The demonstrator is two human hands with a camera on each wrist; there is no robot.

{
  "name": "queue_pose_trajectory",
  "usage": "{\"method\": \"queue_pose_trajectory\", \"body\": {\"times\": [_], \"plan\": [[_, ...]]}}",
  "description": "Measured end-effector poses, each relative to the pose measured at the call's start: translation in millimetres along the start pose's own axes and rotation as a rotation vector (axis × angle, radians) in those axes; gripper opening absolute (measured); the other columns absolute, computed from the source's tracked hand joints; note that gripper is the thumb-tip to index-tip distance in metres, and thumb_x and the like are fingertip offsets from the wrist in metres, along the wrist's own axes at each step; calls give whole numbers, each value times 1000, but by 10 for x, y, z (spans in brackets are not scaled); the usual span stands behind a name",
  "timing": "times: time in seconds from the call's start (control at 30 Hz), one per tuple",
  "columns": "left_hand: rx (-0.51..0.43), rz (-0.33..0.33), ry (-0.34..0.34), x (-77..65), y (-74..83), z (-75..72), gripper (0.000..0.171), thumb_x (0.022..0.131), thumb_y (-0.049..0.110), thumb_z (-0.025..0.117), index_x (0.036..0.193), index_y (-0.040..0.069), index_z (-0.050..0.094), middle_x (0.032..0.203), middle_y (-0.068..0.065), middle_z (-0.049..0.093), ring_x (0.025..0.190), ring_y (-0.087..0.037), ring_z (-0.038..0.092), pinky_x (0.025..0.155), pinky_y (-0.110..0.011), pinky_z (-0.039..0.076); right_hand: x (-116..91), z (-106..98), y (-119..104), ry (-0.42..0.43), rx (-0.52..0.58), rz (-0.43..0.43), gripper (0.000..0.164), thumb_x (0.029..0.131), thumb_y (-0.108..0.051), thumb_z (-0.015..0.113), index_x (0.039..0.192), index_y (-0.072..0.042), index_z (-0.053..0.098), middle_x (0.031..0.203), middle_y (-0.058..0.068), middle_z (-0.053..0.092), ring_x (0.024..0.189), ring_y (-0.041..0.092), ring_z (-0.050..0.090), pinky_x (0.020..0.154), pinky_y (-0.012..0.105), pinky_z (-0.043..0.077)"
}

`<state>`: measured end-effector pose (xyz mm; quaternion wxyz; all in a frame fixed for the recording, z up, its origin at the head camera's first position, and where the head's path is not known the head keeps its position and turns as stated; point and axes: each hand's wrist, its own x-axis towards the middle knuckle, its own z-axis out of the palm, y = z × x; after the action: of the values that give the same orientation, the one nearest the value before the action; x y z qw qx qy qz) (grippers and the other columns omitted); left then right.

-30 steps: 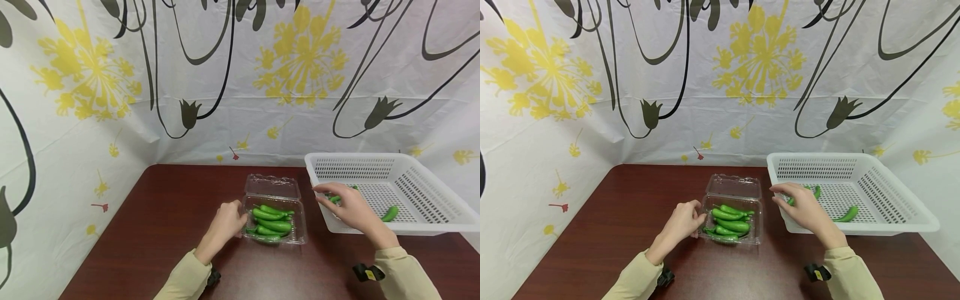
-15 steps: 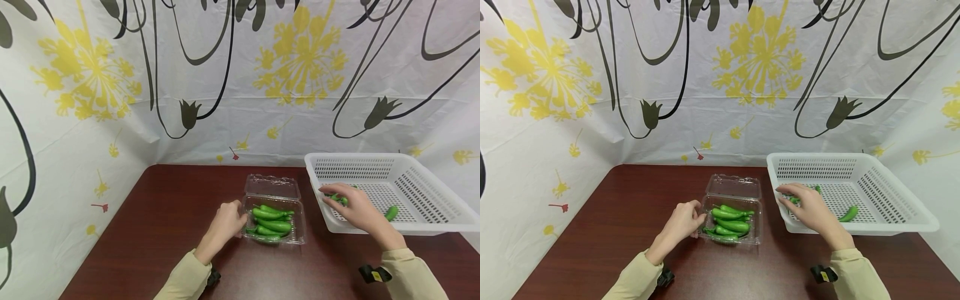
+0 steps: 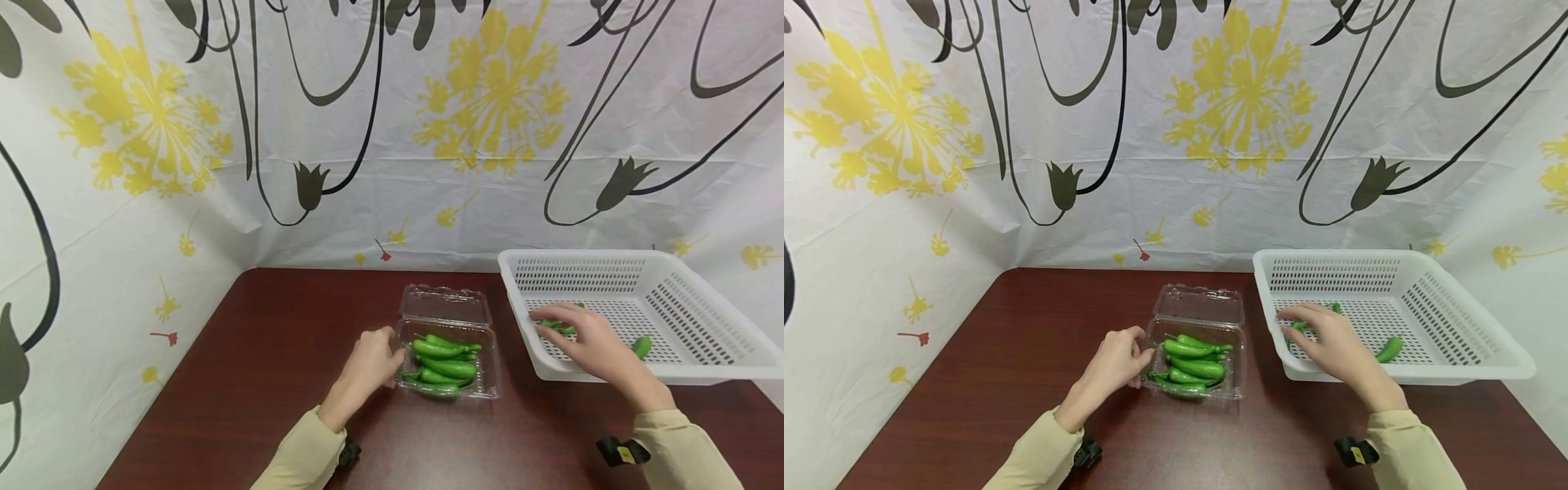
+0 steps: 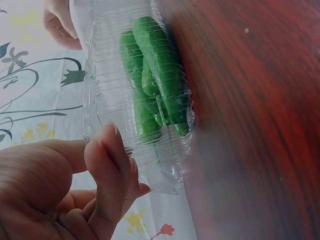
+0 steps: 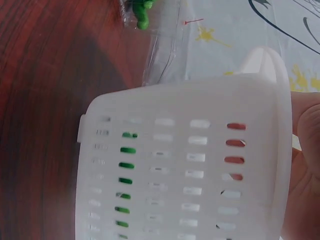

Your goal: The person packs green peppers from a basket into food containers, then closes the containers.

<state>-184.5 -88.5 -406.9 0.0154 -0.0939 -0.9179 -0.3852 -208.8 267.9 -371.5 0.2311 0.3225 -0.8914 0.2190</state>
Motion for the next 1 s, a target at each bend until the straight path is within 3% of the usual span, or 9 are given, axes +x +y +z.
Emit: {"method": "queue_pose_trajectory", "body": {"times": [0.17,0.4,1.0], "plan": [[-5,1,1,-1,0,-3,29,92,4,68,116,-11,61,55,-1,56,36,-6,57,44,-25,50,-42,-17,45,-3,-13,13,30,80,-3,82,107,-15,76,104,-1,73,84,10,67,71,38,57],[-13,-5,-3,-2,-3,-2,29,92,4,67,117,-11,61,55,-2,56,37,-7,57,44,-25,51,-73,-50,88,8,-17,-8,31,79,-2,81,106,-16,75,102,-4,72,85,8,65,73,25,53],[-11,-2,-3,5,-13,5,29,93,6,68,117,-10,61,55,0,56,36,-5,56,44,-24,50,-211,-158,272,-33,-58,55,30,81,-5,81,109,-14,75,101,1,73,84,11,66,68,33,56]]}}
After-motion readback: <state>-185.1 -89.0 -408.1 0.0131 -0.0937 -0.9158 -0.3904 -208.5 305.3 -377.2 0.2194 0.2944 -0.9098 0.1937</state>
